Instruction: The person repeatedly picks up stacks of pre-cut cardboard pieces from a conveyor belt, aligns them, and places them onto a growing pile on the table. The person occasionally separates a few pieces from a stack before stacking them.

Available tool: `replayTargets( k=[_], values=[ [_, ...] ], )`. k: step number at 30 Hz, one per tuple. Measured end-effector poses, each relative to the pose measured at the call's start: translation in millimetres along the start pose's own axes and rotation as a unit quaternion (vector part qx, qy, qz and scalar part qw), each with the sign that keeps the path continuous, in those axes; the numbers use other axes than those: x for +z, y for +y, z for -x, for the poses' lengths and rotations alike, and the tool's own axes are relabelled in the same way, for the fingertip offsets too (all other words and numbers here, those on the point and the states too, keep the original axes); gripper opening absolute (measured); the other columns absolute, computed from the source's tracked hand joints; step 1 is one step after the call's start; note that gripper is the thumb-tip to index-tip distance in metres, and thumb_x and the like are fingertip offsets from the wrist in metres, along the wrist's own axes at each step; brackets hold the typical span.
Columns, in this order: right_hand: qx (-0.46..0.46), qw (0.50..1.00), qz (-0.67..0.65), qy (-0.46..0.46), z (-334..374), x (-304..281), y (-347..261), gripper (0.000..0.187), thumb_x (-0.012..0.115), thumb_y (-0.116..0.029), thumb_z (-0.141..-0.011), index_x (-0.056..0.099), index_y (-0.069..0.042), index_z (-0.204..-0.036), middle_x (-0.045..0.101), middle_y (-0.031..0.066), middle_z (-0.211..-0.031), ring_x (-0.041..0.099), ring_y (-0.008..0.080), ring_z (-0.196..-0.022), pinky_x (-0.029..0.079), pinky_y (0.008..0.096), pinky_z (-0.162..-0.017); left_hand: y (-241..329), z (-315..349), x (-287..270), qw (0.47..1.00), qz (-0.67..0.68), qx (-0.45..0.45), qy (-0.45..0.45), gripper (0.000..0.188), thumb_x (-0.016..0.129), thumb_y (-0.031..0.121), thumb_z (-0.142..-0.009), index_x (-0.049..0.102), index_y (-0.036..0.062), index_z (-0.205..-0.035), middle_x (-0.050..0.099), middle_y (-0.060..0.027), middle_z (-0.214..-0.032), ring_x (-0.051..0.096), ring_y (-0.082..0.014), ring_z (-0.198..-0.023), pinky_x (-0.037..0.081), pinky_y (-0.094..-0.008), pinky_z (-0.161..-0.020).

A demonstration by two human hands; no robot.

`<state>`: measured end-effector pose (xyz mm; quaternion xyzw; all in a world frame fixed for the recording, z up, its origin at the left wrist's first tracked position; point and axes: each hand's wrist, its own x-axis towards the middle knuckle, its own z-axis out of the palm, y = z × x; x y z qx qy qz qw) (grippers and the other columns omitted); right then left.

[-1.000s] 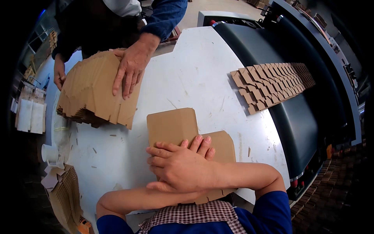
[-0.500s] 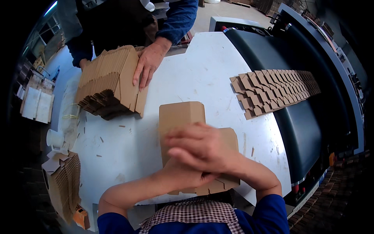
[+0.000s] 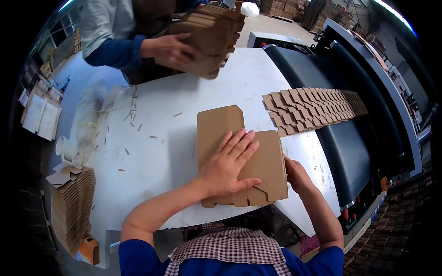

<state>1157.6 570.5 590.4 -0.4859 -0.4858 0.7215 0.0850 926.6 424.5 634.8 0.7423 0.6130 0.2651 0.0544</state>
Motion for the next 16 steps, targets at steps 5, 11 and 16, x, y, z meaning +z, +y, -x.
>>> replayTargets(
  k=[5, 11, 16],
  values=[
    [-0.077, 0.994, -0.021, -0.078, 36.4, 24.2, -66.4, 0.044, 0.05, -0.039, -0.105, 0.063, 0.002, -0.117, 0.063, 0.0046, -0.09, 0.063, 0.0142, -0.079, 0.054, 0.0289, -0.067, -41.2, 34.0, -32.5, 0.976, 0.18, 0.002, 0.121, 0.083, 0.057, 0.06, -0.093, 0.039, 0.0018, -0.15, 0.029, -0.0185, -0.16, 0.023, -0.038, -0.15, 0.017, -0.0504, -0.122],
    [-0.222, 0.944, 0.104, -0.221, 48.6, 113.5, -99.4, 0.044, 0.053, -0.031, -0.105, 0.054, 0.0, -0.136, 0.063, 0.0106, -0.121, 0.063, 0.0162, -0.101, 0.056, 0.0297, -0.071, -80.4, 110.7, -50.5, 0.941, 0.235, -0.125, 0.208, 0.063, 0.05, 0.047, -0.1, 0.043, 0.0079, -0.149, 0.036, -0.0179, -0.155, 0.033, -0.0358, -0.145, 0.029, -0.0462, -0.116],
    [-0.144, 0.934, 0.192, -0.264, 24.7, 130.8, -73.8, 0.071, 0.056, -0.035, -0.102, 0.021, -0.007, -0.158, 0.03, 0.0117, -0.16, 0.054, 0.0272, -0.129, 0.058, 0.0324, -0.084, -37.9, 144.7, -75.3, 0.859, 0.332, -0.363, 0.145, 0.05, 0.063, 0.018, -0.097, 0.05, 0.0147, -0.145, 0.05, -0.0128, -0.143, 0.053, -0.027, -0.124, 0.049, -0.0334, -0.093]
  ],
)
